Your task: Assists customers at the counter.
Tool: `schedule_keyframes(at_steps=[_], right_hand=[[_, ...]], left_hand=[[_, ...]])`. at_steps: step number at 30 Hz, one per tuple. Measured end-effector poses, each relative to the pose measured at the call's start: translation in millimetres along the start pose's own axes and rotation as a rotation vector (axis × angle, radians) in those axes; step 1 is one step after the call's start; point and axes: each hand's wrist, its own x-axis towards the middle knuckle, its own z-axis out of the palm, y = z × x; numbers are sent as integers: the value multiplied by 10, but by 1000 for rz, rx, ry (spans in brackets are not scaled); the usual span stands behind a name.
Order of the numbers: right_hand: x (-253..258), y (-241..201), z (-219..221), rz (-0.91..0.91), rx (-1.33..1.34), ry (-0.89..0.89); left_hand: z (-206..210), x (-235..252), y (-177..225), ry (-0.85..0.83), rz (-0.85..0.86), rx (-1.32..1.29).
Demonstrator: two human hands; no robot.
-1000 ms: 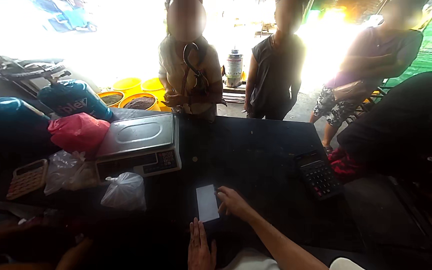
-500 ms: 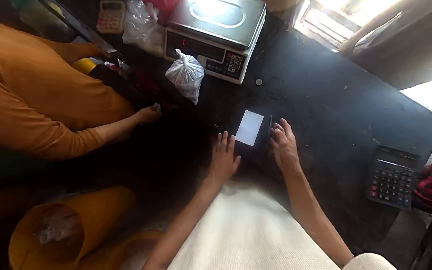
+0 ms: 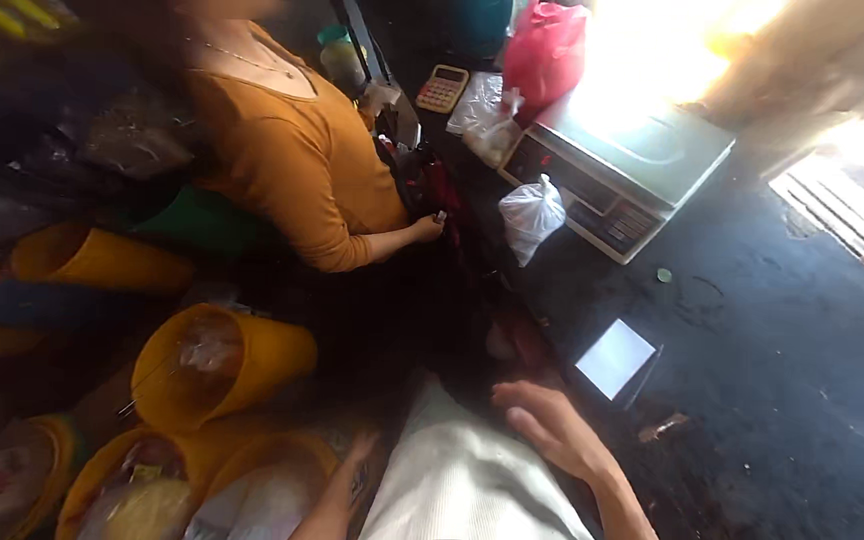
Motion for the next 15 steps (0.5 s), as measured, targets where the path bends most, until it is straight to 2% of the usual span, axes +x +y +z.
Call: schedule_keyframes(at_steps=[3,5,7,9,11,13,15], right_hand=[[422,-25,432,120,-35,-326],[799,-34,766,148,-99,-508],[1217,-30,1120,145,-147,-621],[1636,-29,1497,157,-188,-667],[2067,-4,1858,197,-220,-631],[2286,78,2125,255,-211,-569],[2410,162,2294,346,-221,-558]], left_hand=[[-310,139,-426,-7,-99,-66],[-474,296,-474,-57,-43,-118],[-648,446,-353,-81,83,-141],[-937,475,-202,-15,207,-100],[-1422,753,-155,69,256,-2],[-1873,1087,-129,-3,251,110],[-2390,1346,69,-106,249,143]])
